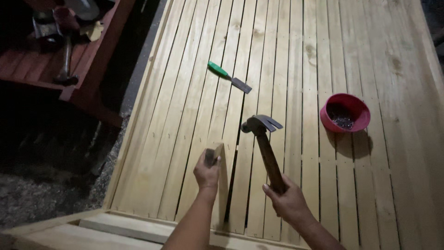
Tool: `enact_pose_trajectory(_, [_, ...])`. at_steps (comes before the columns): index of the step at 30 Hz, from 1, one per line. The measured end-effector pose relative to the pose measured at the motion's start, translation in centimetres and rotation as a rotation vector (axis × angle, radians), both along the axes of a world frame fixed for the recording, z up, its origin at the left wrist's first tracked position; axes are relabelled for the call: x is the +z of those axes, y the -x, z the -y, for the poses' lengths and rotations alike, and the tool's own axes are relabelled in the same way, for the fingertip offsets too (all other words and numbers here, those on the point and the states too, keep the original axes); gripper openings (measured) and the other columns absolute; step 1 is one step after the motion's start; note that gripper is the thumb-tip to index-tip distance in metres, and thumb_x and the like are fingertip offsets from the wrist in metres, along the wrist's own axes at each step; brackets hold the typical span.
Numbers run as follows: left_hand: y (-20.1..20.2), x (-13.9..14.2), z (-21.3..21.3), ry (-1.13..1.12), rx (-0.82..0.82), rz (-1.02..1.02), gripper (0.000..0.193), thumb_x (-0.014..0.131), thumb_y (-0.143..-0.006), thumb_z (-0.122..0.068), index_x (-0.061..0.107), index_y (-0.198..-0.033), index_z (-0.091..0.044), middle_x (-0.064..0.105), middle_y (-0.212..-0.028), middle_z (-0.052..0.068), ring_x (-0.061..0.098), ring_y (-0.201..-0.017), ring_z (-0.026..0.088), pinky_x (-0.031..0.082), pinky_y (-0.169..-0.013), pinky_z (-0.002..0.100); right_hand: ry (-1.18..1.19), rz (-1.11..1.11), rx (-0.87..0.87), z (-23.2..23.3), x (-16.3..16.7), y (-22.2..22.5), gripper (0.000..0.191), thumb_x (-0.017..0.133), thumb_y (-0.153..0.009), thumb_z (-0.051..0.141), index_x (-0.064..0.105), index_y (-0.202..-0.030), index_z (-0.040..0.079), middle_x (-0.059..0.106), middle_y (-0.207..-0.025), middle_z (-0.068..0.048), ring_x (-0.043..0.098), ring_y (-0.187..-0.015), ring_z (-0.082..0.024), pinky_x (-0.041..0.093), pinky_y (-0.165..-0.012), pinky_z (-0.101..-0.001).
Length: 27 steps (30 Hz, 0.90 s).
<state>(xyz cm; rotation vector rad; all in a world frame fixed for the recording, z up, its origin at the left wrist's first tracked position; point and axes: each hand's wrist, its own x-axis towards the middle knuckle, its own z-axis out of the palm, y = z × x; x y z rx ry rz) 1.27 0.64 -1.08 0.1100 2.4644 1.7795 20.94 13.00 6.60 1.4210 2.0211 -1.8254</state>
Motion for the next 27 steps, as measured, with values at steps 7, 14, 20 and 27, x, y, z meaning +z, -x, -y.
enact_pose_trajectory(7, [-0.9, 0.0, 1.2, 0.022, 0.046, 0.142, 0.040, 0.084, -0.078, -0.018, 0.074, -0.113, -0.004, 0.080, -0.101, 0.011, 0.077, -0.092, 0.021, 0.059, -0.085, 0.034, -0.104, 0.075, 0.091, 1.1, 0.5, 0.1, 0.033, 0.073, -0.090, 0.030, 0.059, -0.110, 0.008, 0.054, -0.063, -0.004, 0.051, -0.046, -0.015, 0.045, -0.044, -0.0355])
enact_pose_trajectory(14, [-1.5, -0.1, 0.9, 0.028, 0.128, 0.025, 0.042, 0.082, -0.074, -0.012, 0.073, -0.115, -0.004, 0.077, -0.105, 0.013, 0.076, -0.097, 0.027, 0.058, -0.085, 0.036, -0.246, 0.082, 0.262, 2.7, -0.1, 0.9, 0.039, 0.075, -0.088, 0.032, 0.062, -0.118, 0.009, 0.063, -0.073, 0.000, 0.061, -0.069, -0.016, 0.050, -0.067, -0.0363])
enact_pose_trajectory(20, [0.2, 0.9, -0.3, 0.092, 0.081, 0.149, 0.037, 0.078, -0.077, -0.016, 0.074, -0.114, -0.011, 0.078, -0.101, 0.013, 0.076, -0.096, 0.028, 0.058, -0.085, 0.039, -0.318, 0.053, 0.318, 3.7, 1.1, 1.5, 0.033, 0.077, -0.088, 0.030, 0.064, -0.106, 0.007, 0.051, -0.068, -0.006, 0.048, -0.064, -0.018, 0.044, -0.063, -0.0393])
enact_pose_trajectory(27, [1.8, 1.0, -1.3, 0.032, 0.044, 0.135, 0.028, 0.072, -0.084, -0.019, 0.074, -0.111, -0.013, 0.078, -0.101, 0.013, 0.075, -0.098, 0.030, 0.058, -0.086, 0.040, -0.286, 0.193, 0.409, 3.0, 2.0, 4.0, 0.025, 0.074, -0.090, 0.030, 0.060, -0.099, 0.010, 0.053, -0.067, -0.005, 0.051, -0.062, -0.019, 0.044, -0.062, -0.0392])
